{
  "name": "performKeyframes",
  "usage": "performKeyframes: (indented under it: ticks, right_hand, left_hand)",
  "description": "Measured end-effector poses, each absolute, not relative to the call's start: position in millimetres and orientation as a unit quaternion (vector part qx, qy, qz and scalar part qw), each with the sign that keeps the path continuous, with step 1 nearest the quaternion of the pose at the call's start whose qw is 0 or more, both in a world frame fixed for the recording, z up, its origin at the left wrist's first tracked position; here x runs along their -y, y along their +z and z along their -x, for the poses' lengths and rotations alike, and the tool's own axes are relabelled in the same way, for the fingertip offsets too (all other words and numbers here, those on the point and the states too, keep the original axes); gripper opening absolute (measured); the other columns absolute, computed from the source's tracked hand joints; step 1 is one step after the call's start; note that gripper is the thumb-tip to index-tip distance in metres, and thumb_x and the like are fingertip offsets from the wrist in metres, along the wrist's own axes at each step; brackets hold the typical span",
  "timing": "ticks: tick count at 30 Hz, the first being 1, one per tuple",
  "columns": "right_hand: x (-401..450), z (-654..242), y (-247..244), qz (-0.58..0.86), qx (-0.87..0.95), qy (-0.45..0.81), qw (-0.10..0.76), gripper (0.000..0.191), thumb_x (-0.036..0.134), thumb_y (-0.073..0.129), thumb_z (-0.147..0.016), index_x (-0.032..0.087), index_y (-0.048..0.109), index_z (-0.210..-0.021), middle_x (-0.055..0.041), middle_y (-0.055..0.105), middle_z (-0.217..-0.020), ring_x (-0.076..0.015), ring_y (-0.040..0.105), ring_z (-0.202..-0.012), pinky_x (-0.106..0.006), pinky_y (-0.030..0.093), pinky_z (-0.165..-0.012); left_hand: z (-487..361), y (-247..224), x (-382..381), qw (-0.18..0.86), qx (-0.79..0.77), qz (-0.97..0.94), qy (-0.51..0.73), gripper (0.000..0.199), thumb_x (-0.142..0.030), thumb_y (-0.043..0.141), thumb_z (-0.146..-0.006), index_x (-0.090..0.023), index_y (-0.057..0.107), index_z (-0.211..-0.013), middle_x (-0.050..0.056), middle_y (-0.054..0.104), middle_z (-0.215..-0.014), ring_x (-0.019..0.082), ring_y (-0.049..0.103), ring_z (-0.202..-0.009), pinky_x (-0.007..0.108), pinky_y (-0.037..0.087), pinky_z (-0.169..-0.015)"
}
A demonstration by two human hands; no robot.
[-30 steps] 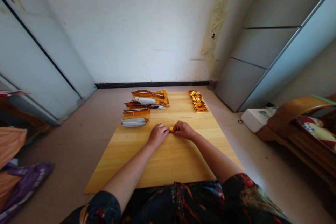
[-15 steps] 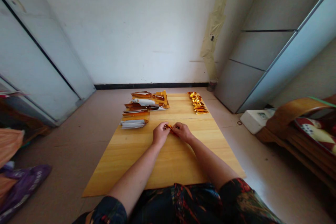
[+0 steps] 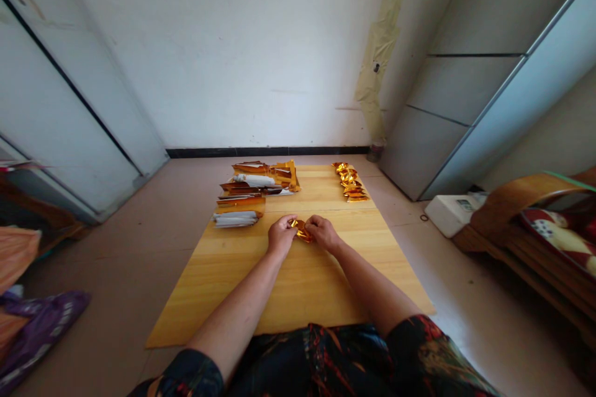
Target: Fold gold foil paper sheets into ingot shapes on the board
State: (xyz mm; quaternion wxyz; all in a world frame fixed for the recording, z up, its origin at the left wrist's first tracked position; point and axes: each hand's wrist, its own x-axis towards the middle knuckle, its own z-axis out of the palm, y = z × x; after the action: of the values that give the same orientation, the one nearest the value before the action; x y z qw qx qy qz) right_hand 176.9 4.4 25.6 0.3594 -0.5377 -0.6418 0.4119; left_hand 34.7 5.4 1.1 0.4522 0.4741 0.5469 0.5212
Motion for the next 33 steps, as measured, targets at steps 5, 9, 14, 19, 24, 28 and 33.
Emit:
performKeyframes:
  ticks: [5,9,14,19,24,28,33]
  right_hand:
    - [-4.8,-175.6,23.6,0.552,0.621,0.417,0.369,0.01,0.025,0.05,-0.073,0.018,0.051,-0.066,0.0036,0.053,-0.06,-0.0096,0.046,-0.058,-0.019,0.036,-0.055]
    - [-6.3,-175.6,22.3,0.553,0.63,0.41,0.36,0.01,0.026,0.05,-0.074,0.018,0.051,-0.067,0.0039,0.053,-0.059,-0.0096,0.046,-0.057,-0.019,0.035,-0.054]
    - [-6.3,-177.1,26.6,0.549,0.655,0.383,0.35,0.012,0.024,0.05,-0.076,0.018,0.051,-0.066,0.0033,0.054,-0.061,-0.0092,0.046,-0.059,-0.018,0.036,-0.055]
    - [-7.0,-177.1,24.9,0.553,0.644,0.388,0.359,0.01,0.022,0.049,-0.075,0.017,0.053,-0.067,0.0026,0.057,-0.064,-0.0095,0.049,-0.061,-0.018,0.039,-0.057]
    - [-9.8,-178.9,21.2,0.55,0.652,0.377,0.36,0.01,0.023,0.051,-0.075,0.017,0.055,-0.068,0.0027,0.057,-0.064,-0.0095,0.05,-0.061,-0.018,0.039,-0.056]
    - [-10.2,-179.3,22.6,0.549,0.663,0.362,0.358,0.011,0.022,0.049,-0.076,0.017,0.055,-0.067,0.0029,0.058,-0.063,-0.0089,0.051,-0.06,-0.017,0.039,-0.055]
    - [-10.3,-179.5,25.3,0.546,0.683,0.337,0.35,0.012,0.022,0.051,-0.076,0.018,0.056,-0.067,0.0028,0.058,-0.06,-0.0097,0.052,-0.059,-0.018,0.039,-0.057]
  left_hand:
    - [-31.1,4.3,-3.3,0.476,-0.52,-0.469,0.532,0.042,-0.016,0.061,-0.061,-0.013,0.065,-0.103,-0.005,0.053,-0.057,0.008,0.05,-0.05,0.019,0.042,-0.049]
    - [-30.7,2.8,-5.6,0.474,-0.518,-0.474,0.532,0.043,-0.014,0.06,-0.061,-0.013,0.064,-0.104,-0.006,0.052,-0.055,0.008,0.049,-0.049,0.018,0.041,-0.049]
    - [-30.7,-3.2,-9.7,0.436,-0.537,-0.505,0.517,0.05,-0.011,0.06,-0.062,-0.015,0.06,-0.112,-0.004,0.058,-0.06,0.008,0.053,-0.051,0.018,0.041,-0.049]
    - [-30.0,-5.0,-9.7,0.398,-0.555,-0.53,0.502,0.049,-0.015,0.064,-0.063,-0.016,0.061,-0.111,-0.001,0.066,-0.069,0.012,0.06,-0.062,0.021,0.046,-0.057]
    - [-29.8,-3.9,-9.7,0.396,-0.568,-0.525,0.495,0.041,-0.019,0.067,-0.061,-0.016,0.064,-0.102,0.0,0.068,-0.071,0.014,0.062,-0.064,0.022,0.046,-0.059]
    - [-30.1,-0.7,-8.3,0.403,-0.566,-0.526,0.491,0.033,-0.025,0.067,-0.062,-0.016,0.065,-0.094,0.0,0.067,-0.067,0.013,0.061,-0.061,0.021,0.044,-0.056]
    - [-30.6,7.3,-6.3,0.411,-0.581,-0.523,0.469,0.019,-0.029,0.066,-0.062,-0.016,0.063,-0.076,-0.002,0.063,-0.058,0.012,0.058,-0.053,0.019,0.04,-0.049]
